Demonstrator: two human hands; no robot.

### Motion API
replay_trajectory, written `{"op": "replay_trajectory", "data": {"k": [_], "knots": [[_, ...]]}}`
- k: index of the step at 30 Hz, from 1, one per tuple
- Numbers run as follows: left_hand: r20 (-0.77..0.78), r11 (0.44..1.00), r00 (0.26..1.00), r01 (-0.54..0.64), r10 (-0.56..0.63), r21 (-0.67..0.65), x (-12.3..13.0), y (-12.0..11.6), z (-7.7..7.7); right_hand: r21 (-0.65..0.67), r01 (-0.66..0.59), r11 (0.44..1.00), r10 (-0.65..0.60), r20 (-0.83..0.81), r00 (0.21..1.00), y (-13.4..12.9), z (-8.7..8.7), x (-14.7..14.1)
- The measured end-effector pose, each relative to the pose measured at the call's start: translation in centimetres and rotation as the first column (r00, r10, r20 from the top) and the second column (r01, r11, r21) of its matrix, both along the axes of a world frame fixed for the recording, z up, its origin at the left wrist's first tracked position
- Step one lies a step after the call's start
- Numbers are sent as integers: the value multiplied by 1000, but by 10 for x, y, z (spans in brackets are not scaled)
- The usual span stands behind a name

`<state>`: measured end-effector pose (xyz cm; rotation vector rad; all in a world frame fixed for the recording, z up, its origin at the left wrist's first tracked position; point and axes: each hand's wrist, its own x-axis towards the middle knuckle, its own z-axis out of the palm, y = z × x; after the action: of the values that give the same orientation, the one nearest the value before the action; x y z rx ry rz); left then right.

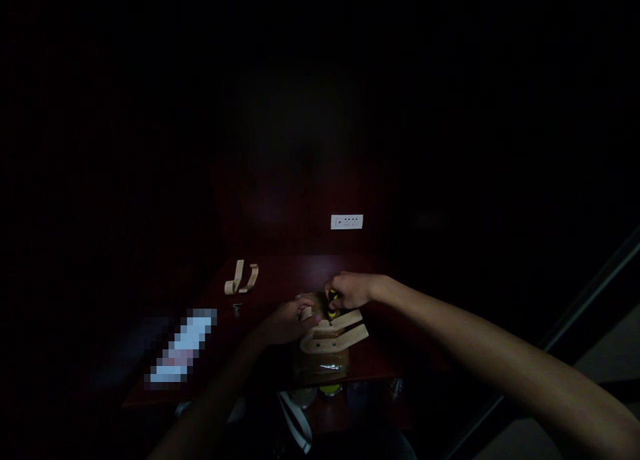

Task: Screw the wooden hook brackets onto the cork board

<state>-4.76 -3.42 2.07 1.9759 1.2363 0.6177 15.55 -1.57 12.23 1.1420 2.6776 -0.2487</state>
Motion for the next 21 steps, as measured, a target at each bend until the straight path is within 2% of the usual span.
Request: {"op": "replay_trajectory", "data": {"k": [6,10,15,21], "knots": [[-16,997,1000,1,0,75,7,-14,-11,95,-5,995,0,46,999,4,-10,-1],[-8,997,1000,-7,7,76,8,-15,-13,55,45,997,-48,60,997,4,-7,-1],[12,994,999,-48,47,95,9,-14,-17,-1,27,1000,-27,-63,998,-1,-1,-1],[9,991,998,-60,60,123,10,-13,-23,0,46,999,-46,21,999,6,-10,7]]}}
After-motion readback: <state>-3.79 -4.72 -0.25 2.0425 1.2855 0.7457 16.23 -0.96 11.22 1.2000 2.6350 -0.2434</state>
